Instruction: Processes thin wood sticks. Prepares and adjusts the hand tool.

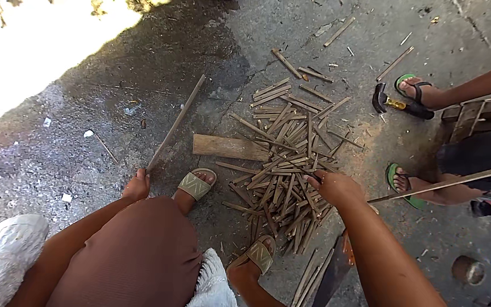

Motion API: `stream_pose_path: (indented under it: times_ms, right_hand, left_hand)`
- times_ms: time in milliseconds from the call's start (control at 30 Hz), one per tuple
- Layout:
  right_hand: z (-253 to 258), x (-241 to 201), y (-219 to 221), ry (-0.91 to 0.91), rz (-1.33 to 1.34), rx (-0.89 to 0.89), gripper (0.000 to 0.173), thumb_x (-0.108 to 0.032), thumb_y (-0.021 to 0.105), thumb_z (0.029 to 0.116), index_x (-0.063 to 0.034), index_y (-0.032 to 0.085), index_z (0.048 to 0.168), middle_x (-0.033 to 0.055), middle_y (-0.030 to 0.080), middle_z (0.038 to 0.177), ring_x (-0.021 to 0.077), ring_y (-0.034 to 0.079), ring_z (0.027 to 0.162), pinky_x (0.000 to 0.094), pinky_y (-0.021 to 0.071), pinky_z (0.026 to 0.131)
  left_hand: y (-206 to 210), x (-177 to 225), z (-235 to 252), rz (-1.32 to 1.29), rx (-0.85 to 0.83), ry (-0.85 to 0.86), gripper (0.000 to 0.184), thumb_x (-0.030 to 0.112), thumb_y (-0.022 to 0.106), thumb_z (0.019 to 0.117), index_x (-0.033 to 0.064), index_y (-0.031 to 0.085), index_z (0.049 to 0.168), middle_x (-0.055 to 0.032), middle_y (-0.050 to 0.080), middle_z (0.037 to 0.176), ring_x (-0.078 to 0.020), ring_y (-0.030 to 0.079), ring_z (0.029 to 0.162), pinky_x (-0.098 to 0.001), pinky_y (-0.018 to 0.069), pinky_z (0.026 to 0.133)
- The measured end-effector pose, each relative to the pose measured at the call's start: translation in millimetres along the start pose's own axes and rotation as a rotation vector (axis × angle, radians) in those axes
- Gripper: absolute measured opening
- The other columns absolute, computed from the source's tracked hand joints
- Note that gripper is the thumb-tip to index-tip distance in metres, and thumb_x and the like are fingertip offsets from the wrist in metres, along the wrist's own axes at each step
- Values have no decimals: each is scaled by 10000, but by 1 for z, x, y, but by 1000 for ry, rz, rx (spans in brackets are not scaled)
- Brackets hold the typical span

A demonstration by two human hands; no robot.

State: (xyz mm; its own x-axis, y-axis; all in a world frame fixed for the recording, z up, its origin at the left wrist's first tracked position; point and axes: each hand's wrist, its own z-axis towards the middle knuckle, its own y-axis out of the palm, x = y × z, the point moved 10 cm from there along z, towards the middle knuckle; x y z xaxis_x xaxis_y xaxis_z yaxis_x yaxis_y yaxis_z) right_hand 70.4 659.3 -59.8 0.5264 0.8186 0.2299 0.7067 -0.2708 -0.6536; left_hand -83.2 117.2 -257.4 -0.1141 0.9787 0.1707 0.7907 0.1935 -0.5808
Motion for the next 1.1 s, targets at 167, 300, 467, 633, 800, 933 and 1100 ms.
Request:
stream_pose_path:
  times_ms: [167,300,467,633,800,933,1100]
  right_hand:
    - [29,24,21,123,204,-38,552,-489,443,1093,-34,637,1340,318,664,1231,502,629,1180,700,449,988]
    - [34,23,56,213,412,-102,582,-515,394,1102,-26,599,1342,270,659,1112,362,685,855,541,549,814]
    - [30,25,83,322,565,-102,583,-543,384,1096,-63,596,1348,206,650,1038,257,647,718,430,554,699]
    - [24,43,96,401,685,-47,574,-511,347,1116,-35,601,1312,201,635,1047,247,640,721,423,551,691]
    - [10,73,106,548,759,28,571,-487,341,1123,-29,562,1382,240,641,1167,316,686,848,491,567,774]
    - [-10,95,118,634,841,117,594,-486,312,1128,7,566,1338,250,646,1123,319,698,820,491,581,754]
    - [-33,34,112,381,719,67,597,-480,290,1131,-5,615,1291,233,670,1012,325,685,762,513,571,732]
  left_hand:
    - [-1,7,-2,17,13,-2,428,245,301,1143,37,373,1510,-326,558,1386,-500,614,1227,-649,488,992]
    - [0,7,-3,42,-11,21,432,249,305,1144,20,374,1504,-334,549,1389,-509,600,1240,-641,486,999]
    - [-1,3,1,35,1,65,426,241,309,1141,20,397,1494,-325,553,1391,-504,617,1215,-657,489,980]
    - [-6,1,-1,9,16,68,421,239,313,1142,24,405,1491,-320,561,1388,-508,623,1204,-659,494,969]
    - [-6,-2,0,-26,33,83,406,220,319,1139,17,412,1478,-322,550,1399,-511,624,1199,-658,495,968]
    - [-4,-5,4,-59,43,78,418,223,326,1138,6,402,1488,-323,545,1398,-507,623,1199,-656,492,979]
    - [3,-7,5,-43,33,50,423,247,322,1140,20,391,1490,-340,561,1363,-519,625,1188,-668,495,961]
